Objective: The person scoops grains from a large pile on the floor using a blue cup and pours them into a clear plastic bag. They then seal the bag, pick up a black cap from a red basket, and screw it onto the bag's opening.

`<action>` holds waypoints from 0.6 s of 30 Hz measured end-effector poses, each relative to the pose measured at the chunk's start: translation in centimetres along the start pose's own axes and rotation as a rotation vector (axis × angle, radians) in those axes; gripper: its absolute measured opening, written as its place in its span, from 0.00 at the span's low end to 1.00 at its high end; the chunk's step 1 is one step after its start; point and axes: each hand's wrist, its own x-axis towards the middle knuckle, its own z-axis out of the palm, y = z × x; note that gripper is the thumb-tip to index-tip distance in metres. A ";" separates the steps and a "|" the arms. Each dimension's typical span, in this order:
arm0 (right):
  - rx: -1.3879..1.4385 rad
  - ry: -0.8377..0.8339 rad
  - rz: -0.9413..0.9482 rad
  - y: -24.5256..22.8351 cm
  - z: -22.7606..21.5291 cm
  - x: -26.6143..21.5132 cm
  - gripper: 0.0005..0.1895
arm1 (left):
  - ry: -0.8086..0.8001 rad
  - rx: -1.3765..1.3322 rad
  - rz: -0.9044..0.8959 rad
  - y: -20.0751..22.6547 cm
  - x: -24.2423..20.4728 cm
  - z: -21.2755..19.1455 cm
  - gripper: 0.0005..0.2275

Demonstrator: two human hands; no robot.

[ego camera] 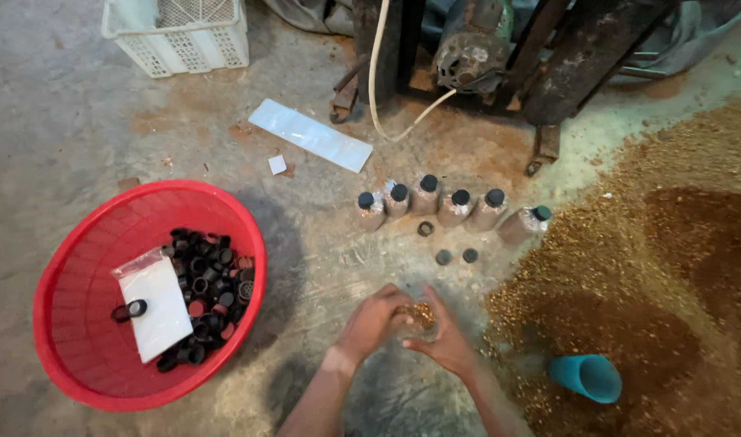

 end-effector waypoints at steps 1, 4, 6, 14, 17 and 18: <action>0.005 -0.002 -0.003 -0.3 0.4 0.4 0.66 | -0.001 0.006 -0.002 -0.3 0.3 0.1 0.08; -0.025 0.041 -0.261 -0.3 1.7 2.2 0.52 | -0.006 0.008 0.026 -0.4 0.6 -0.3 0.05; -0.093 0.095 -0.395 0.9 2.4 3.4 0.46 | 0.006 -0.084 0.031 0.8 0.5 -0.9 0.09; -0.112 0.172 -0.491 1.6 4.4 4.2 0.02 | 0.191 -0.009 0.046 -0.3 -0.1 1.0 0.06; -0.078 0.150 -0.415 0.7 3.4 4.3 0.11 | 0.349 -0.200 -0.035 1.4 -0.7 -1.4 0.04; -0.045 0.144 -0.330 0.6 3.1 4.3 0.19 | 0.413 -0.404 -0.142 2.1 -0.9 -2.4 0.08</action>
